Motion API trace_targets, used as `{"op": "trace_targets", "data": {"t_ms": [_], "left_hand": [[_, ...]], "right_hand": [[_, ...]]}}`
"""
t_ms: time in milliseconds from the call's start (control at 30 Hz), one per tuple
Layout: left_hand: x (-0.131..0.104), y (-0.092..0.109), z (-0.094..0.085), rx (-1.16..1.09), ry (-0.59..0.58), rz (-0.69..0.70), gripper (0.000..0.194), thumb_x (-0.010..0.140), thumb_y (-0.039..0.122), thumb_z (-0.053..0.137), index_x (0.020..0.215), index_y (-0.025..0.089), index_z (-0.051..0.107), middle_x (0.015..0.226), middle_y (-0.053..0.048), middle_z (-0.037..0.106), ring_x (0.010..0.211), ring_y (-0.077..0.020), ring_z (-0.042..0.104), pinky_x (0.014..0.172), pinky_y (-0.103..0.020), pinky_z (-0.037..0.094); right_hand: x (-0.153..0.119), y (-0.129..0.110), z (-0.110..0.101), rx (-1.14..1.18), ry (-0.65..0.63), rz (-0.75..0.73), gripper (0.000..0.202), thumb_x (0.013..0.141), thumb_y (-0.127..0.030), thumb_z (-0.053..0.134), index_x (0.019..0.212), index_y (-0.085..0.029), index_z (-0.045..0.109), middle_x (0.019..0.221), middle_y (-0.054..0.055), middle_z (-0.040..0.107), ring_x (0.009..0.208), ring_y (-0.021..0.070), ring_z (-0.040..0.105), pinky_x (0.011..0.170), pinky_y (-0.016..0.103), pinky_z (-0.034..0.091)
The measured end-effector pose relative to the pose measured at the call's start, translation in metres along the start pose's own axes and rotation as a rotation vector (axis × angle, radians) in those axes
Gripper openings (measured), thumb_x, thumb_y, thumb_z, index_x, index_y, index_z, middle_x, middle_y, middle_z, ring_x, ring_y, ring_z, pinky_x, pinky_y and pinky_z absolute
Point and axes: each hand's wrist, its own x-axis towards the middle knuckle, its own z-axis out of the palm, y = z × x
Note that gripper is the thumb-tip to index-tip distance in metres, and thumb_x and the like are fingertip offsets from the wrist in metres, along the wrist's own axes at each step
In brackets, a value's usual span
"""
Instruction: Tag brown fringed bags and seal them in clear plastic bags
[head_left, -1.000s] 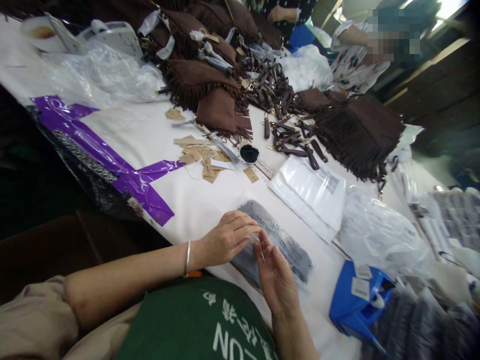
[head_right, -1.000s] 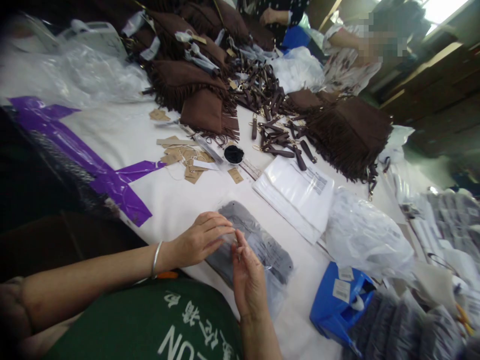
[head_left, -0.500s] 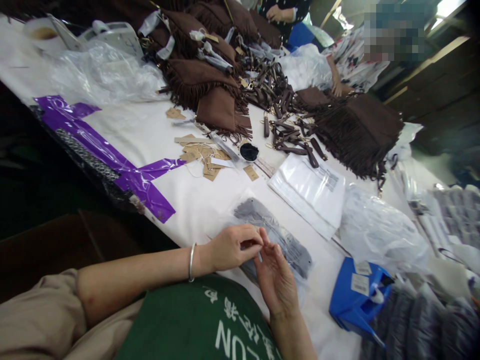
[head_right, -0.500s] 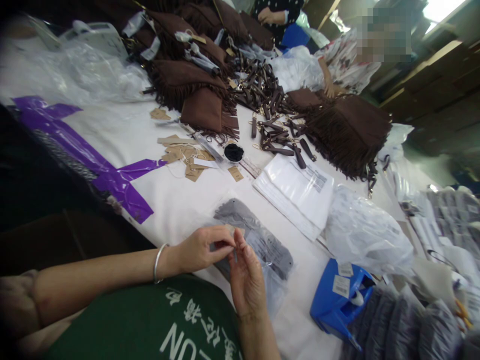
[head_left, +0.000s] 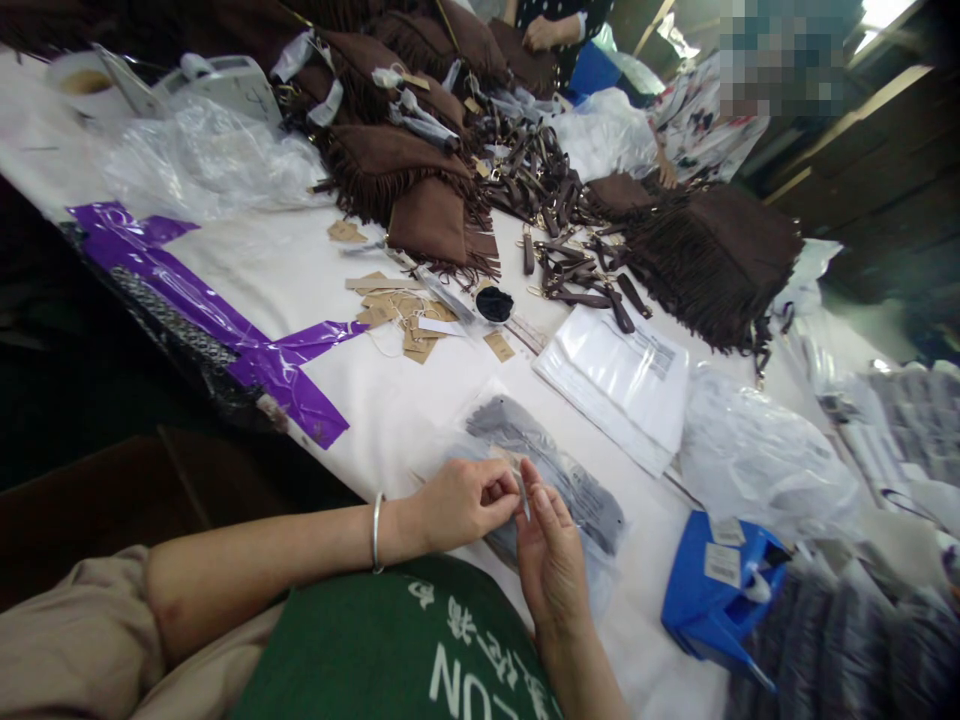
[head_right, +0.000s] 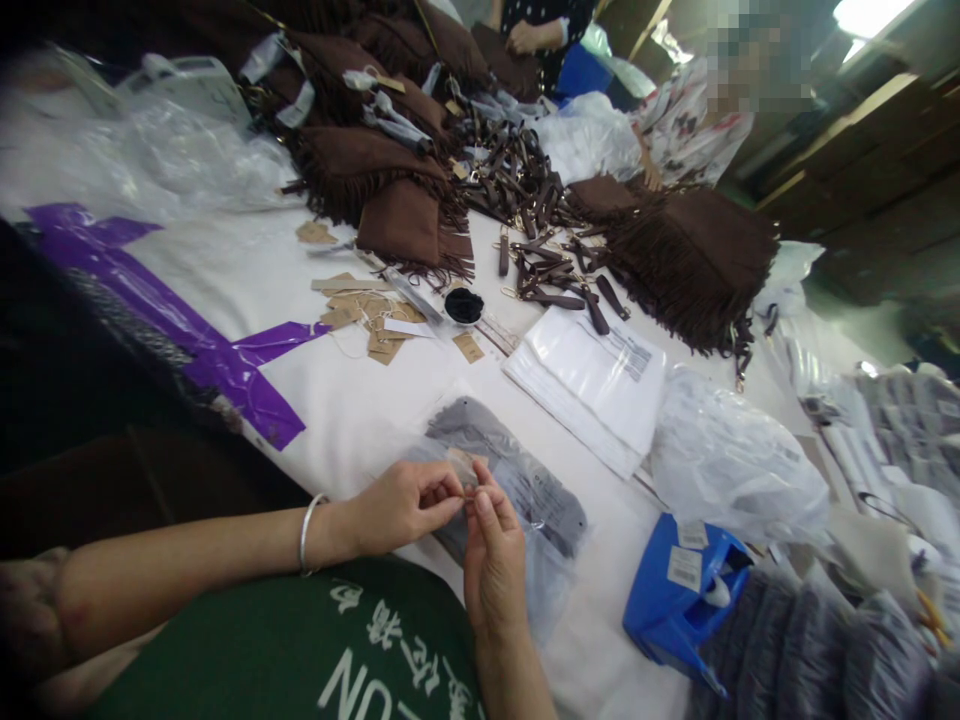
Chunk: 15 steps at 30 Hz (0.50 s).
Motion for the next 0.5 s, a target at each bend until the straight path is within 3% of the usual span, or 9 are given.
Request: {"op": "trace_targets", "data": {"t_ms": [133, 233, 367, 500], "left_hand": [[0.001, -0.011, 0.004, -0.205, -0.042, -0.287, 0.022, 0.084, 0.037, 0.053, 0.077, 0.017, 0.051, 0.055, 0.003, 0.058, 0.038, -0.0091, 0.051, 0.035, -0.018, 0.037], [0.014, -0.021, 0.004, -0.208, -0.032, -0.416, 0.022, 0.082, 0.037, 0.051, 0.074, 0.016, 0.05, 0.053, 0.001, 0.059, 0.036, -0.0107, 0.052, 0.031, -0.017, 0.033], [0.03, -0.027, -0.002, -0.168, -0.099, -0.521, 0.027, 0.083, 0.039, 0.048, 0.071, 0.015, 0.054, 0.053, -0.001, 0.061, 0.035, -0.012, 0.054, 0.029, -0.018, 0.034], [0.022, -0.028, -0.012, -0.105, -0.115, -0.526, 0.03, 0.086, 0.039, 0.045, 0.071, 0.015, 0.055, 0.057, -0.002, 0.064, 0.04, -0.0136, 0.058, 0.03, -0.017, 0.035]], "right_hand": [[0.013, 0.002, -0.001, -0.683, 0.133, -0.392, 0.012, 0.081, -0.035, 0.061, 0.08, -0.023, 0.063, 0.121, 0.006, 0.059, 0.13, 0.0245, 0.035, 0.11, 0.048, 0.021], [0.03, 0.008, 0.0, -0.922, 0.128, -0.596, 0.011, 0.083, -0.032, 0.058, 0.083, -0.023, 0.063, 0.114, 0.007, 0.06, 0.129, 0.0238, 0.035, 0.108, 0.047, 0.024], [0.048, 0.017, 0.0, -1.014, 0.095, -0.583, 0.01, 0.084, -0.03, 0.056, 0.085, -0.022, 0.063, 0.114, 0.007, 0.06, 0.124, 0.0239, 0.039, 0.105, 0.045, 0.027], [0.051, 0.017, -0.002, -1.022, 0.098, -0.576, 0.01, 0.085, -0.03, 0.055, 0.085, -0.022, 0.061, 0.114, 0.008, 0.059, 0.117, 0.0228, 0.045, 0.103, 0.041, 0.03]]}}
